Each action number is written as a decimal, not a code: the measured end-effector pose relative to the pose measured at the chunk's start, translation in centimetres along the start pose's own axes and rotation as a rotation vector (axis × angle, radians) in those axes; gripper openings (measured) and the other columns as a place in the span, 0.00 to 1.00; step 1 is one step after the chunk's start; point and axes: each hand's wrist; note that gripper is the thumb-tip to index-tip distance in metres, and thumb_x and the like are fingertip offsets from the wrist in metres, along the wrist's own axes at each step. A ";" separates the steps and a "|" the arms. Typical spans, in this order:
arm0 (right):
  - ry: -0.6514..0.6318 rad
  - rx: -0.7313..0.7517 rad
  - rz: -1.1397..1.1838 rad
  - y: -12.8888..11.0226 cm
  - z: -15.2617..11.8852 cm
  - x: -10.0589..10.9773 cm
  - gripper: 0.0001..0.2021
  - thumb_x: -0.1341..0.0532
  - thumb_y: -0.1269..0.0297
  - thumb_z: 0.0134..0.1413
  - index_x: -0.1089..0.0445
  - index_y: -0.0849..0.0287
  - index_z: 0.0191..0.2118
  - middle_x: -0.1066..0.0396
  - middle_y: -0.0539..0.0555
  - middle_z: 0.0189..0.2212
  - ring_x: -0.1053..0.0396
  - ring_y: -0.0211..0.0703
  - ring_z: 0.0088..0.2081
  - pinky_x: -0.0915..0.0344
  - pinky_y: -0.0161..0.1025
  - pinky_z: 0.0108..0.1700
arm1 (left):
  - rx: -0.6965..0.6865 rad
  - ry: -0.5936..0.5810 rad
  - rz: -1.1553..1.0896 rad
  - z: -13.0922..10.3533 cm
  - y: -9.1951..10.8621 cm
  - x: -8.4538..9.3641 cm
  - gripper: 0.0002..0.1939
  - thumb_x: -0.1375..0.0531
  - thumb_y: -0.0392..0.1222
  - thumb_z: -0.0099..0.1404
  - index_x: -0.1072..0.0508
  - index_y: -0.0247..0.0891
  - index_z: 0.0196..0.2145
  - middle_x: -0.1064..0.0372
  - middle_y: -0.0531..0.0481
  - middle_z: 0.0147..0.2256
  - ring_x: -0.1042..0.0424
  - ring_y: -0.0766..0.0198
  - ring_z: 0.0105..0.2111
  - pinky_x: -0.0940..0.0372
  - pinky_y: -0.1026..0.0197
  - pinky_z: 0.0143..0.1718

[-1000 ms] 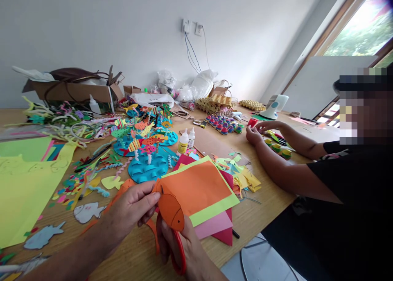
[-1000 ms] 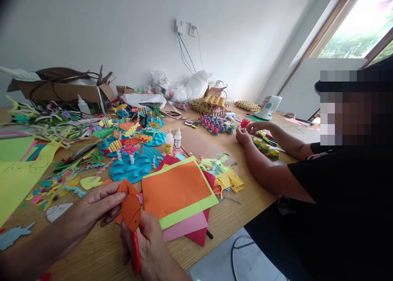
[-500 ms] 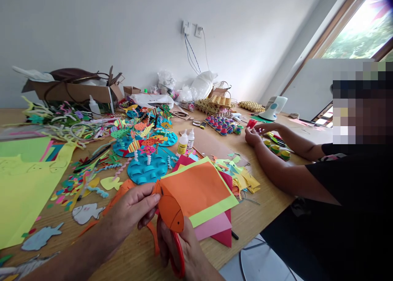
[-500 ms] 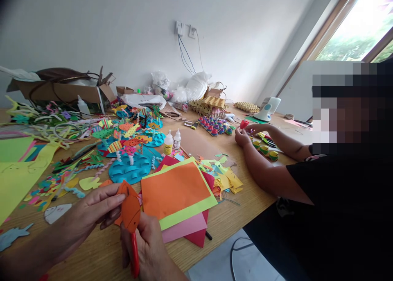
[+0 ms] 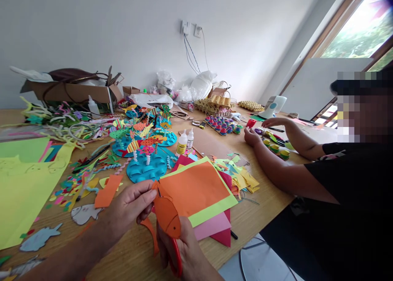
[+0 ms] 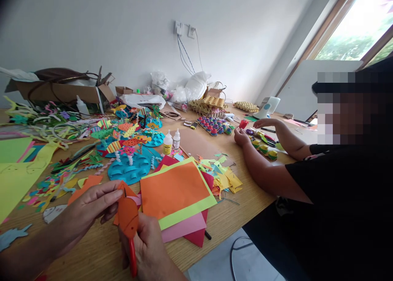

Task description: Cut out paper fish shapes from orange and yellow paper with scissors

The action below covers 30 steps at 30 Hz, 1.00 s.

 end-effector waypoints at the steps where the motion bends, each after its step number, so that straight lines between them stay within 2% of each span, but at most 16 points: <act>1: -0.022 -0.009 -0.012 -0.4 0.0 0.0 0.26 0.49 0.39 0.52 0.34 0.61 0.25 0.51 0.44 0.15 0.54 0.29 0.14 0.50 0.27 0.14 | -0.003 -0.007 0.006 0.0 0.0 0.0 0.14 0.46 0.51 0.57 0.38 0.39 0.21 0.45 0.60 0.17 0.47 0.70 0.18 0.49 0.67 0.19; 5: -0.085 -0.021 -0.091 -1.2 -0.2 0.4 0.25 0.50 0.42 0.55 0.33 0.62 0.27 0.50 0.43 0.14 0.52 0.29 0.15 0.50 0.27 0.15 | 0.013 -0.049 0.012 0.1 -0.1 0.0 0.14 0.46 0.51 0.57 0.36 0.38 0.22 0.45 0.60 0.16 0.47 0.71 0.18 0.51 0.67 0.19; 9: -0.043 -0.009 -0.111 -1.0 -0.1 0.3 0.25 0.50 0.43 0.56 0.32 0.62 0.29 0.47 0.45 0.16 0.50 0.31 0.17 0.49 0.28 0.17 | 0.040 -0.051 -0.015 0.1 -0.2 -0.1 0.13 0.45 0.50 0.57 0.35 0.38 0.23 0.46 0.61 0.16 0.48 0.71 0.18 0.52 0.67 0.19; 17: -0.034 -0.014 -0.107 -0.4 -0.1 0.3 0.26 0.51 0.40 0.54 0.31 0.61 0.29 0.49 0.46 0.16 0.52 0.32 0.18 0.50 0.29 0.17 | 0.060 -0.077 -0.059 0.0 0.1 0.1 0.13 0.45 0.49 0.57 0.36 0.38 0.21 0.47 0.61 0.15 0.51 0.71 0.17 0.54 0.66 0.18; 20: -0.034 -0.020 -0.099 -0.4 -0.2 0.5 0.23 0.48 0.42 0.54 0.32 0.60 0.29 0.48 0.46 0.17 0.50 0.33 0.18 0.47 0.30 0.18 | 0.068 -0.091 -0.071 0.0 0.2 0.1 0.13 0.45 0.50 0.56 0.35 0.38 0.21 0.48 0.61 0.14 0.53 0.71 0.16 0.55 0.66 0.18; 25: -0.080 -0.032 -0.090 -1.0 -0.3 0.6 0.20 0.49 0.49 0.58 0.35 0.60 0.26 0.53 0.43 0.15 0.53 0.30 0.16 0.49 0.27 0.16 | 0.094 -0.124 -0.089 -0.1 0.1 0.0 0.12 0.45 0.49 0.57 0.33 0.38 0.24 0.49 0.61 0.14 0.53 0.71 0.17 0.55 0.67 0.18; 30: -0.046 -0.031 -0.104 -0.9 -0.3 0.5 0.20 0.48 0.48 0.56 0.40 0.59 0.23 0.51 0.44 0.16 0.51 0.31 0.17 0.50 0.28 0.17 | 0.103 -0.127 -0.089 -0.1 0.1 0.0 0.12 0.44 0.50 0.57 0.35 0.38 0.24 0.49 0.61 0.14 0.53 0.71 0.17 0.56 0.67 0.18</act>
Point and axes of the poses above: each hand's wrist, its own z-axis towards the middle knuckle, its own x-axis out of the back of the hand, y = z × x
